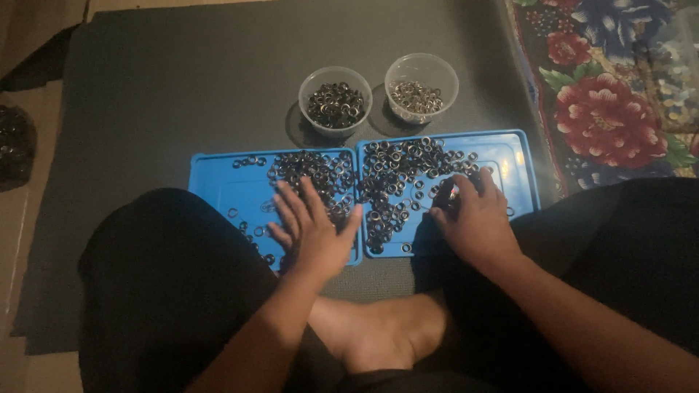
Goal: Sorting small metal rings from blue trays into two separate plastic containers while sitting on the floor.
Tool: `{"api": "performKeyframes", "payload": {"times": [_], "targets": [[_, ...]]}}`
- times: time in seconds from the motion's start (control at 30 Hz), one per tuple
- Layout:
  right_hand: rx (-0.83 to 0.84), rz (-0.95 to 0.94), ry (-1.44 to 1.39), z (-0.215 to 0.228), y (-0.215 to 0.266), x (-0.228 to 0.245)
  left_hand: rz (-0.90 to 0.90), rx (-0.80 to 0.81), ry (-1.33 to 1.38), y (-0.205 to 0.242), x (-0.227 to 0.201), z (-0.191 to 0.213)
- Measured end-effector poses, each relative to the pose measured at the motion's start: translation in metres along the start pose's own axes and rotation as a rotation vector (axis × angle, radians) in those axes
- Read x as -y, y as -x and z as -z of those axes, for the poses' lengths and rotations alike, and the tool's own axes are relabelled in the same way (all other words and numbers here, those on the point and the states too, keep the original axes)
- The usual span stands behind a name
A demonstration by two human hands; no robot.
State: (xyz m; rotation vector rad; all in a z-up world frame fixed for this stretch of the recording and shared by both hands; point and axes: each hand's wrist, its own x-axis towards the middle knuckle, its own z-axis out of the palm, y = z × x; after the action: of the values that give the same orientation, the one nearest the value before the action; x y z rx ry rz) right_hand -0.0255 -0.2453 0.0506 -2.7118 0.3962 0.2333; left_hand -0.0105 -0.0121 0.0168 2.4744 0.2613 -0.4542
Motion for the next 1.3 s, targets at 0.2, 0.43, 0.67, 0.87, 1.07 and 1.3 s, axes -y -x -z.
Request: {"api": "performKeyframes", "payload": {"times": [0.2, 0.43, 0.67, 0.87, 1.07, 1.3], "targets": [[-0.017, -0.004, -0.004, -0.007, -0.007, -0.007, -0.088, -0.196, -0.090, -0.005, 0.003, 0.004], [0.025, 0.004, -0.027, 0.004, -0.001, 0.000, -0.279, 0.037, -0.321, -0.028, 0.000, 0.033], [0.034, 0.117, 0.055, 0.004, 0.004, 0.011, -0.355, -0.010, -0.279, -0.010, 0.004, 0.016], [0.039, 0.175, 0.001, -0.002, 0.006, 0.010, -0.380, -0.162, -0.223, -0.003, 0.000, 0.017], [-0.116, 0.130, 0.085, -0.008, 0.005, -0.009, -0.215, -0.273, -0.164, 0.006, -0.003, 0.018], [0.041, 0.135, 0.108, -0.023, -0.004, 0.002, -0.163, -0.202, -0.102, 0.007, -0.005, 0.014]]}}
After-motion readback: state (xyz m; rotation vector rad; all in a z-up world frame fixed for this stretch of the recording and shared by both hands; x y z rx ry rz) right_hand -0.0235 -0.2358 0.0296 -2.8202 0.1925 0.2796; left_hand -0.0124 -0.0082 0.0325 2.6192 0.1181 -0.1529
